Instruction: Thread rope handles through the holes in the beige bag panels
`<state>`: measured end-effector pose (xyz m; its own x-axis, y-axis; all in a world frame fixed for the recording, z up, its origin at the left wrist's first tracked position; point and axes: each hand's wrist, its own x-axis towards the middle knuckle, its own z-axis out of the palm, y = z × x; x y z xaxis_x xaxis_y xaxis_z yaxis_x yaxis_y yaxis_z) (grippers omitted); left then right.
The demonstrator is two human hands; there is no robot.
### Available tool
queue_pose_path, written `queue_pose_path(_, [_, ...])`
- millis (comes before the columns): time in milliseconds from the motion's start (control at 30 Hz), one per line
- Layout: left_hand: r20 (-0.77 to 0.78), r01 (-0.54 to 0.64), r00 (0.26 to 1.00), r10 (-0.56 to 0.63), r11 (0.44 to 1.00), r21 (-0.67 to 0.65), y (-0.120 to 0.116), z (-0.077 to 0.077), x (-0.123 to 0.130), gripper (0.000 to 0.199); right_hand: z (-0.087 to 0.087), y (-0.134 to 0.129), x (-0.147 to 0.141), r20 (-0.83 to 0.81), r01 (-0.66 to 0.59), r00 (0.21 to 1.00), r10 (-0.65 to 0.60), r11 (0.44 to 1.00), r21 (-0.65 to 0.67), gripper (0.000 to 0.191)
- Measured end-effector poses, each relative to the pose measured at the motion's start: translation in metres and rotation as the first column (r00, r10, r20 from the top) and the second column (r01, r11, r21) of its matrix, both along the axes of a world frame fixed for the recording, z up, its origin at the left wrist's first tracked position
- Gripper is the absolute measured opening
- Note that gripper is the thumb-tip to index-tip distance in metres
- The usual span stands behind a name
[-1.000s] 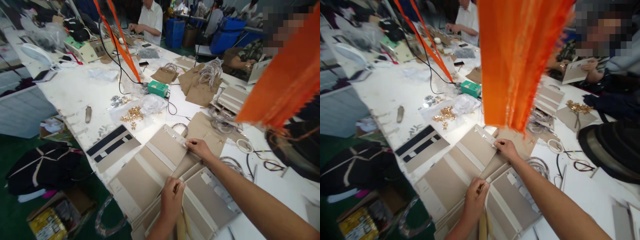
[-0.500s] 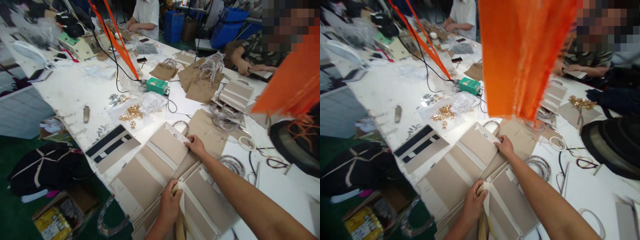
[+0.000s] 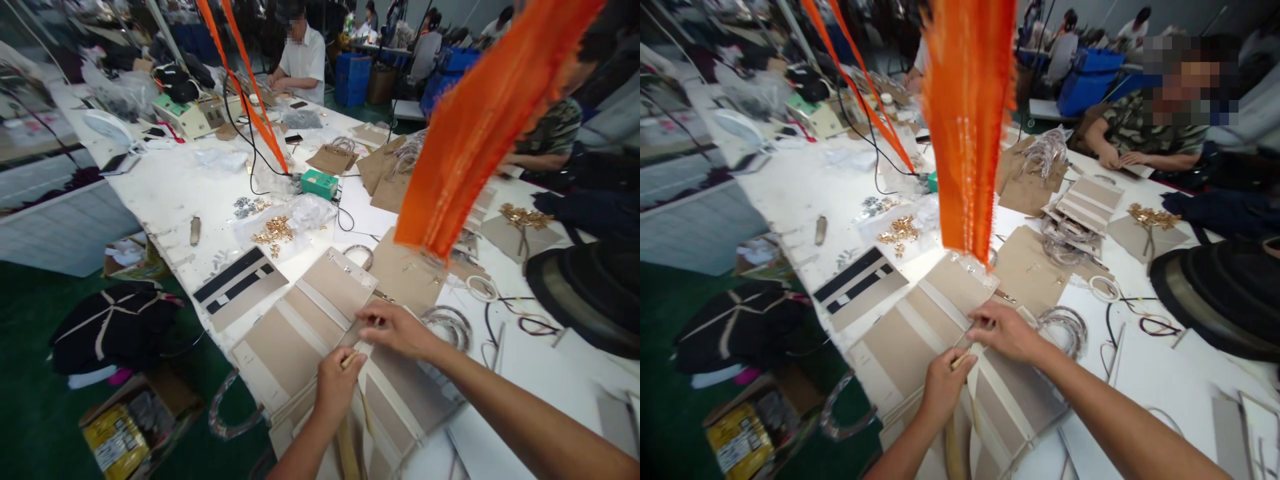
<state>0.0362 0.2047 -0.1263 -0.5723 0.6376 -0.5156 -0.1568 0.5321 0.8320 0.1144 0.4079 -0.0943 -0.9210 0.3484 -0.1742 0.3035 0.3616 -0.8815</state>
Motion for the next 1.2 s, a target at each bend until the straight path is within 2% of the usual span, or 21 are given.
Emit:
queue_pose_path(67, [-0.086,0.034,0.996,-0.034,0.999,0.001,0.001,0.002,0.001,0.027,0.012,-0.018,0.007,0.062,-0.136,0.989,0.137,0.99,-0.018,0.014])
queue_pose_path(133, [-0.199,0.07,0.978,-0.066,0.997,0.013,0.001,0.003,0.001,0.024,0.016,-0.026,0.009,0.157,-0.198,0.971,0.183,0.976,0.087,0.008])
queue_pose_path(233, [-0.34,0.153,0.932,-0.129,0.987,0.047,-0.003,0.003,-0.001,0.018,0.017,-0.026,0.005,0.287,-0.336,0.923,0.254,0.897,0.286,0.008])
queue_pose_path(300, [-0.389,0.216,0.904,-0.179,0.975,0.054,-0.007,0.002,-0.003,0.016,0.018,-0.024,0.002,0.333,-0.416,0.892,0.306,0.842,0.342,0.008])
queue_pose_path(367, [-0.419,0.25,0.883,-0.211,0.967,0.04,-0.01,-0.001,-0.005,0.017,0.018,-0.022,-0.002,0.332,-0.449,0.879,0.342,0.828,0.336,0.009])
queue_pose_path(467, [-0.393,0.226,0.894,-0.215,0.974,-0.018,-0.009,-0.006,-0.007,0.015,0.015,-0.022,-0.007,0.314,-0.436,0.885,0.344,0.85,0.295,0.01])
queue_pose_path(567, [-0.328,0.236,0.917,-0.225,0.972,-0.007,-0.004,-0.012,-0.009,0.015,0.004,-0.024,-0.012,0.309,-0.438,0.887,0.343,0.838,0.327,0.01])
queue_pose_path(633, [-0.349,0.269,0.905,-0.244,0.963,0.023,0.0,-0.016,-0.011,0.017,-0.008,-0.024,-0.015,0.312,-0.438,0.888,0.337,0.827,0.352,0.01])
queue_pose_path(767, [-0.45,0.265,0.863,-0.231,0.964,0.013,0.003,-0.021,-0.012,0.023,-0.033,-0.007,-0.023,0.347,-0.366,0.91,0.227,0.834,0.414,0.009])
queue_pose_path(833, [-0.427,0.229,0.883,-0.193,0.973,0.036,0.001,-0.024,-0.01,0.024,-0.045,0.013,-0.031,0.336,-0.244,0.937,0.091,0.861,0.447,0.012])
queue_pose_path(900, [-0.31,0.13,0.944,-0.108,0.99,0.052,-0.001,-0.028,-0.008,0.024,-0.057,0.036,-0.045,0.296,-0.043,0.952,-0.073,0.929,0.368,0.018])
queue_pose_path(967, [-0.123,-0.011,0.992,0.014,1.0,0.028,-0.003,-0.034,-0.007,0.024,-0.071,0.056,-0.064,0.271,0.122,0.944,-0.188,0.963,0.242,0.029])
queue_pose_path(1067, [0.075,-0.13,0.989,0.131,0.991,-0.022,-0.006,-0.046,-0.007,0.033,-0.096,0.074,-0.095,0.277,0.197,0.928,-0.249,0.959,0.204,0.033])
queue_pose_path(1200, [0.132,-0.126,0.983,0.128,0.992,-0.023,-0.008,-0.057,-0.009,0.039,-0.123,0.078,-0.116,0.316,0.273,0.876,-0.364,0.915,0.298,0.025])
